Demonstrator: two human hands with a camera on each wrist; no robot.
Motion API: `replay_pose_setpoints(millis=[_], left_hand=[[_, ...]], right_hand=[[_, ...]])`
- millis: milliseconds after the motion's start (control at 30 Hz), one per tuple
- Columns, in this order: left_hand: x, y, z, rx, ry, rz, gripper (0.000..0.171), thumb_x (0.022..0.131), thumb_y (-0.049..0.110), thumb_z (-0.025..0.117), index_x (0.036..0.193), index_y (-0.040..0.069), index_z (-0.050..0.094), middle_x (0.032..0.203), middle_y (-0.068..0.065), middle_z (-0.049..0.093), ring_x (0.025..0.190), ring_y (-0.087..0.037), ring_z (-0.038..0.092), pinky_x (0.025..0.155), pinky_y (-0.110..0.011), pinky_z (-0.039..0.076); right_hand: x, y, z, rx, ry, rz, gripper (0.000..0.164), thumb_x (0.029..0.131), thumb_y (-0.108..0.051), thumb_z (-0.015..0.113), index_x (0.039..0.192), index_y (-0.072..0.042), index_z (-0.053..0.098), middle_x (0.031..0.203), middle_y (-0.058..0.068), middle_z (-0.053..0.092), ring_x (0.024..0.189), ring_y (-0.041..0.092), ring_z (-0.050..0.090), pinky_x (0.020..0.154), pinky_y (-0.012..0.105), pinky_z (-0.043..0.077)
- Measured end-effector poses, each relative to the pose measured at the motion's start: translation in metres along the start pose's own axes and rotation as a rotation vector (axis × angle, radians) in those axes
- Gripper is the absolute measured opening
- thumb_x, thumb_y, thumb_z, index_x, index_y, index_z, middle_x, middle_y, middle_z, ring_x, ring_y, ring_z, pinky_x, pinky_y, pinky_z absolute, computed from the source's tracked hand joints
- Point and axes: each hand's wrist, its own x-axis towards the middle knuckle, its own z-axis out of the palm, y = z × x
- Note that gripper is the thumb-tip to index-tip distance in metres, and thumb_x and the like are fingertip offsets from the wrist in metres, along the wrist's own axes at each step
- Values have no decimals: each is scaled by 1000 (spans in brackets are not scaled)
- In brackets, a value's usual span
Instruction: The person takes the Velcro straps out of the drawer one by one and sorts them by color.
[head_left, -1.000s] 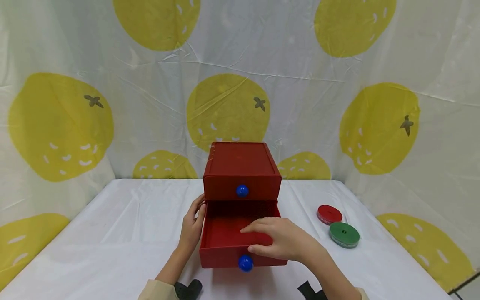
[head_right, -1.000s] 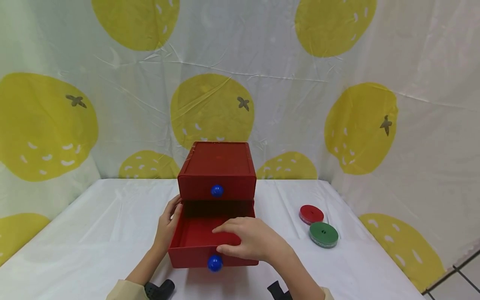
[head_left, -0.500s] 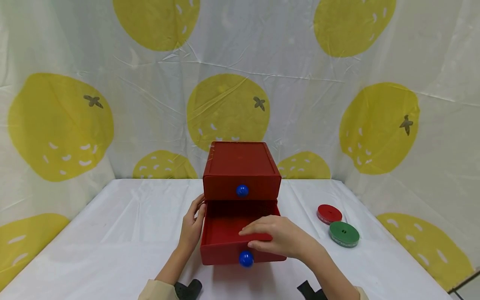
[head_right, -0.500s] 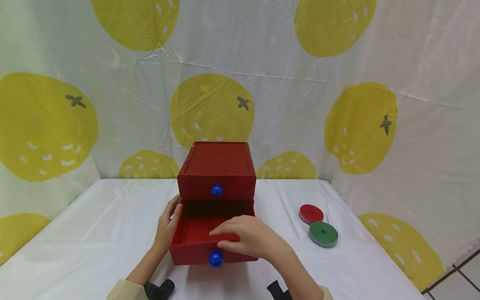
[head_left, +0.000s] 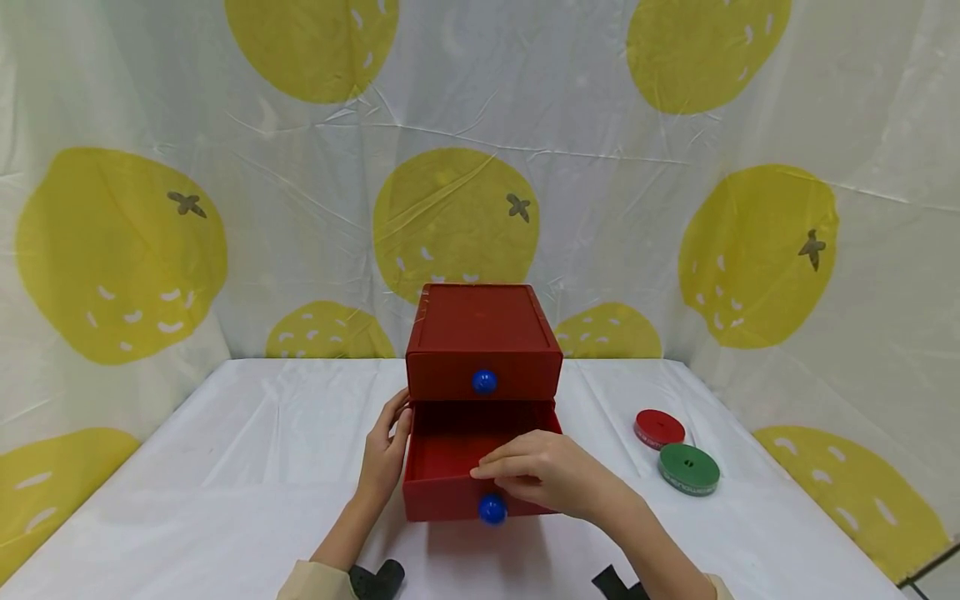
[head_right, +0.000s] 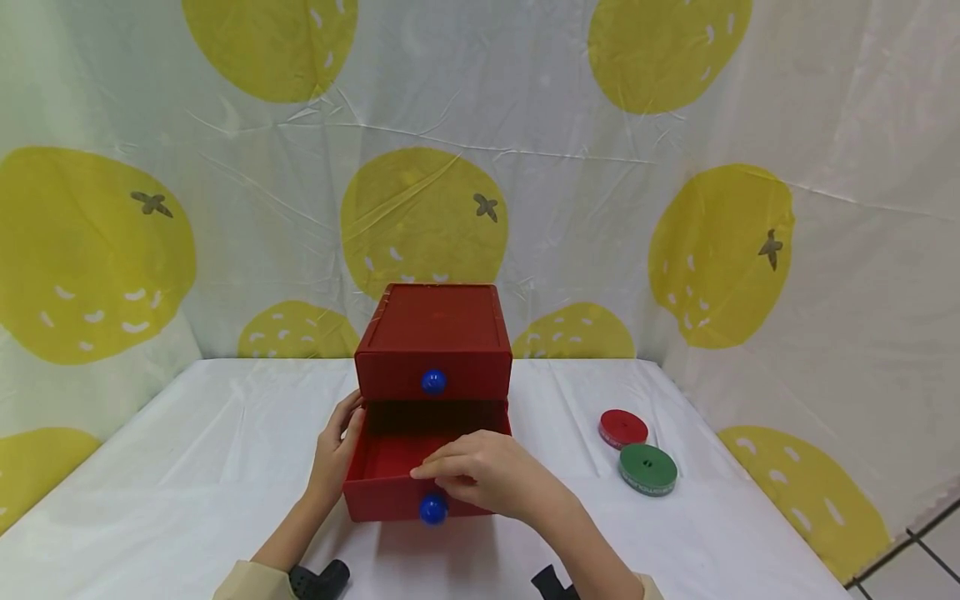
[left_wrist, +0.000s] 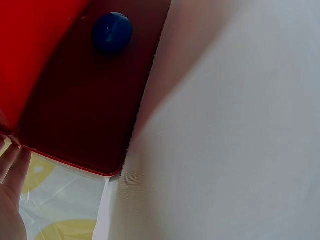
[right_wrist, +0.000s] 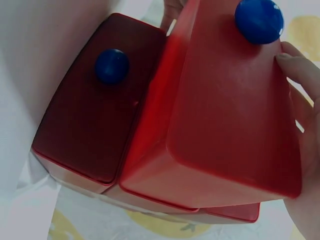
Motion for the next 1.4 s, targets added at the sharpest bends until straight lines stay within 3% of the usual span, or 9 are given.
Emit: replay_pose_setpoints(millis=[433, 667, 767, 833, 1000, 1233, 1400], left_hand=[[1, 1, 0, 31, -4, -3, 35, 96, 15, 44, 130, 9, 47, 130, -8, 54, 102, 16, 46, 82, -15, 47], [7, -26, 0, 5, -15, -39, 36, 96, 23, 44, 132, 22, 45, 132, -1, 52, 108, 4, 48, 90, -35, 49], [8, -29, 0, 9, -6, -12, 36, 96, 27, 44, 132, 23, 45, 132, 0, 52, 109, 4, 48, 89, -36, 49], [8, -30, 1, 2, 0, 2, 35, 96, 28, 44, 131, 24, 46, 131, 0, 53, 109, 5, 49, 87, -30, 50], [7, -22, 0, 2, 4, 20, 35, 96, 23, 45, 130, 20, 47, 130, -1, 54, 107, 11, 47, 83, -15, 46], [-1, -3, 0, 10, 0, 29, 34, 95, 15, 45, 129, 11, 49, 128, -7, 55, 102, 15, 47, 80, -17, 49], [-1, 0, 0, 12, -1, 30, 34, 96, 15, 45, 130, 10, 48, 128, -8, 55, 102, 14, 47, 80, -17, 49]], right_hand=[[3, -3, 7, -233, 74, -15, 35, 78, -15, 70, 111, -25, 65, 108, -11, 67, 97, 5, 62, 83, 22, 50], [6, -7, 11, -272, 79, 10, 40, 76, -18, 72, 114, -27, 63, 106, -13, 67, 97, 3, 61, 83, 20, 49], [6, -7, 11, -277, 85, -1, 39, 78, -19, 71, 115, -27, 63, 106, -12, 67, 96, 3, 61, 83, 20, 49], [6, -7, 11, -281, 85, -8, 38, 79, -19, 70, 116, -27, 62, 105, -12, 67, 96, 4, 61, 82, 21, 50], [6, -5, 11, -334, 52, -1, 43, 78, -19, 71, 119, -27, 60, 107, -12, 66, 97, 4, 61, 83, 22, 50], [-1, 9, 21, -466, 33, 35, 59, 70, -15, 77, 123, -27, 56, 117, -8, 62, 104, 9, 59, 85, 27, 50], [-4, 18, 31, -507, 60, 47, 61, 74, -16, 74, 130, -25, 50, 128, -5, 56, 115, 13, 53, 93, 31, 46]])
